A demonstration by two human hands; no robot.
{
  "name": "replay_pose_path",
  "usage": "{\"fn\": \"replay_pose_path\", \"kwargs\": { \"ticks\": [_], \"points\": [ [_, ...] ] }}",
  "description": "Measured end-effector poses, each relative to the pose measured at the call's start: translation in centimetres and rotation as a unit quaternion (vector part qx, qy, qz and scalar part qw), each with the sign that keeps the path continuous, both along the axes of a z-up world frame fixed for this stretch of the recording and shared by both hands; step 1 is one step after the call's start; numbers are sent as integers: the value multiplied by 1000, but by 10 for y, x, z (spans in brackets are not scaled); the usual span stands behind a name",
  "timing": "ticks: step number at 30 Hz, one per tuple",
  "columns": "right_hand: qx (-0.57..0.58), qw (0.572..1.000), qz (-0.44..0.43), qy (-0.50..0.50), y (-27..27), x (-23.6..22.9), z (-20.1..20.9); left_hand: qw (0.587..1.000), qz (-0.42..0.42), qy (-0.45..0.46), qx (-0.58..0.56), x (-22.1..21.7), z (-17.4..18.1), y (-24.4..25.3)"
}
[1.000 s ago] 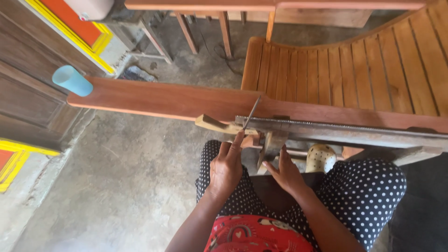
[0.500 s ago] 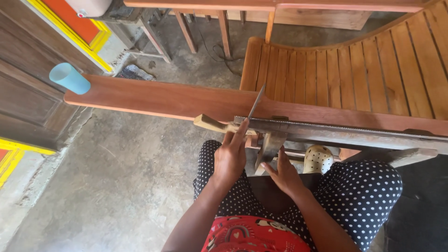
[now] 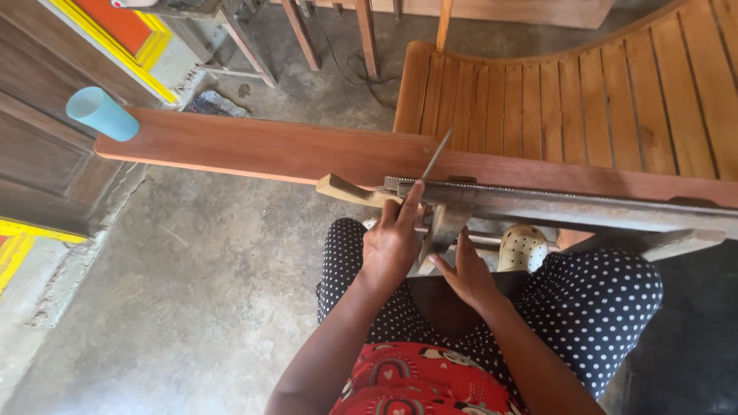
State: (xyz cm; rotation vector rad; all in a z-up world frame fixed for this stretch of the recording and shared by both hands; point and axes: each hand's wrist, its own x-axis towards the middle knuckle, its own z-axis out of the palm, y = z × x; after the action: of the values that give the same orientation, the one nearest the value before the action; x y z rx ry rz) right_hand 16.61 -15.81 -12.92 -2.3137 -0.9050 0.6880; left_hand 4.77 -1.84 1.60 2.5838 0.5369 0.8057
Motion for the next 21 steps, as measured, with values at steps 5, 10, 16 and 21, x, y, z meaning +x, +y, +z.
{"fn": "replay_pose_path", "kwargs": {
  "ticks": [5, 10, 16, 21],
  "points": [
    [40, 999, 11, -27, -1, 12, -26, 996, -38, -48, -70, -2, 6, 0],
    [-14, 1000, 5, -3, -1, 0, 5, 999, -7, -33, 8, -32, -10, -17],
    [6, 1000, 8, -12, 1, 4, -2, 998, -27, -48, 41, -27, -16, -12],
    [-1, 1000, 3, -15, 2, -2, 2, 1000, -6, 6, -7, -31, -14, -14]
  ]
}}
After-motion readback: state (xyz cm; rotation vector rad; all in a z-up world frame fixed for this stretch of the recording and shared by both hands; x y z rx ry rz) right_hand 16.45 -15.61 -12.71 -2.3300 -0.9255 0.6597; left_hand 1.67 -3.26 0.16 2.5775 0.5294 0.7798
